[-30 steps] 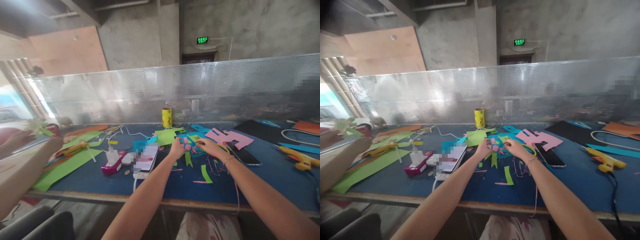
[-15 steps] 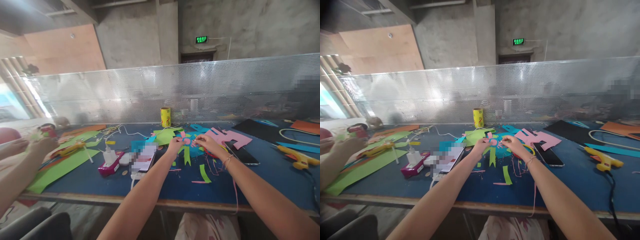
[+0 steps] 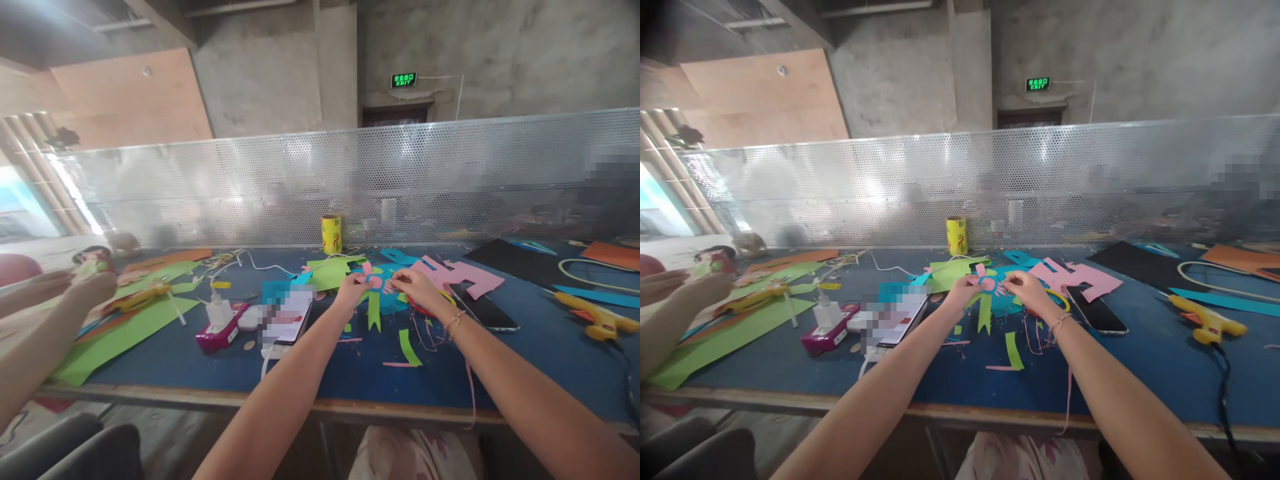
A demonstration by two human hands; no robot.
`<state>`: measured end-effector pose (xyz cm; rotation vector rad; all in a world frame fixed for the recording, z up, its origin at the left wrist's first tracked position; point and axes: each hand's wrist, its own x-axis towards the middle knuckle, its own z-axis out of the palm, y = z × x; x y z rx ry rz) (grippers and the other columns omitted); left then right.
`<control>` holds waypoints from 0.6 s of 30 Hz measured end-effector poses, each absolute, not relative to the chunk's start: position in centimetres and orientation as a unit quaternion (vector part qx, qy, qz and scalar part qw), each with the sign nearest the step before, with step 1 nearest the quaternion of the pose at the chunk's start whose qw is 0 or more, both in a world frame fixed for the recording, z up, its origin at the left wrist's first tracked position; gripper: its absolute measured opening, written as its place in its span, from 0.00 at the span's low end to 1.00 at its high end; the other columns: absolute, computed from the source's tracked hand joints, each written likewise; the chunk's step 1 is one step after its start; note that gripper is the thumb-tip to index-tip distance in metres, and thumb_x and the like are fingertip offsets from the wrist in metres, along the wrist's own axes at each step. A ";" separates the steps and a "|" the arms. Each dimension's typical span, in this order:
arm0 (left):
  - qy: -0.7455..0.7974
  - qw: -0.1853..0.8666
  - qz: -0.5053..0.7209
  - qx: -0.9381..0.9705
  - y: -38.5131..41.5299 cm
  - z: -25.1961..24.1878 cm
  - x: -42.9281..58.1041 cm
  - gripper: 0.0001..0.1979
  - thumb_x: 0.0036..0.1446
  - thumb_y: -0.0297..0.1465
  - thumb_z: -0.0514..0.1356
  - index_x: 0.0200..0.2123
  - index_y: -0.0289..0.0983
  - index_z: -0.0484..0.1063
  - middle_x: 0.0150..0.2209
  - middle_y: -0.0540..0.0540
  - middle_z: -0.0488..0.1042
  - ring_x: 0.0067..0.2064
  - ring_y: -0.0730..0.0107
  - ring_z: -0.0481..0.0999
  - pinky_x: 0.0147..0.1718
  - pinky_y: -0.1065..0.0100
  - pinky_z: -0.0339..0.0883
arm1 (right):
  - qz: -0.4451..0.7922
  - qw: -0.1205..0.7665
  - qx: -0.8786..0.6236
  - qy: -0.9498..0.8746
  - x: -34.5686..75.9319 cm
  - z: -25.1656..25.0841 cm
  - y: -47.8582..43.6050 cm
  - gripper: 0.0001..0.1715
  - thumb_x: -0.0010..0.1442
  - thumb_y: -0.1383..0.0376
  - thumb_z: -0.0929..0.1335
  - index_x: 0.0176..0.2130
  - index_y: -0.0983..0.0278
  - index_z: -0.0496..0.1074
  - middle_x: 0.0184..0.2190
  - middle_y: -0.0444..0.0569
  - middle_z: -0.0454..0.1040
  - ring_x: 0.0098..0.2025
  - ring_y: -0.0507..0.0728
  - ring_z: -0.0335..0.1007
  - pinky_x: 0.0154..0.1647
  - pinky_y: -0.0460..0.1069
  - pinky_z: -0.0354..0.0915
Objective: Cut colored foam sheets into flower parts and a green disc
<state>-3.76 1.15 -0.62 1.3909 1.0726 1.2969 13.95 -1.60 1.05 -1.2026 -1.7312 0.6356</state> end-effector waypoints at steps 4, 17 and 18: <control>0.432 0.457 0.531 0.568 1.3 -0.7 -3.7 0.11 0.37 0.29 0.65 0.29 0.34 0.71 0.23 0.50 0.69 0.28 0.74 0.68 0.30 0.71 0.62 | 0.224 0.448 -0.495 -0.710 14.0 1.2 -1.7 0.10 0.50 0.59 0.65 0.27 0.64 0.68 0.26 0.48 0.73 0.31 0.54 0.69 0.36 0.51 0.64; 0.439 0.433 0.576 0.536 0.9 0.1 -3.9 0.08 0.40 0.28 0.62 0.29 0.34 0.71 0.26 0.49 0.70 0.29 0.74 0.68 0.29 0.73 0.62 | 0.298 0.507 -0.465 -0.662 13.9 1.5 -1.7 0.10 0.55 0.62 0.65 0.37 0.64 0.70 0.41 0.54 0.75 0.42 0.57 0.73 0.44 0.54 0.69; 0.438 0.433 0.582 0.531 0.8 0.2 -3.9 0.08 0.40 0.29 0.62 0.28 0.34 0.71 0.25 0.49 0.69 0.29 0.74 0.68 0.29 0.73 0.61 | 0.299 0.504 -0.464 -0.664 13.9 1.6 -1.8 0.11 0.55 0.62 0.65 0.37 0.64 0.71 0.41 0.54 0.75 0.42 0.57 0.73 0.45 0.55 0.68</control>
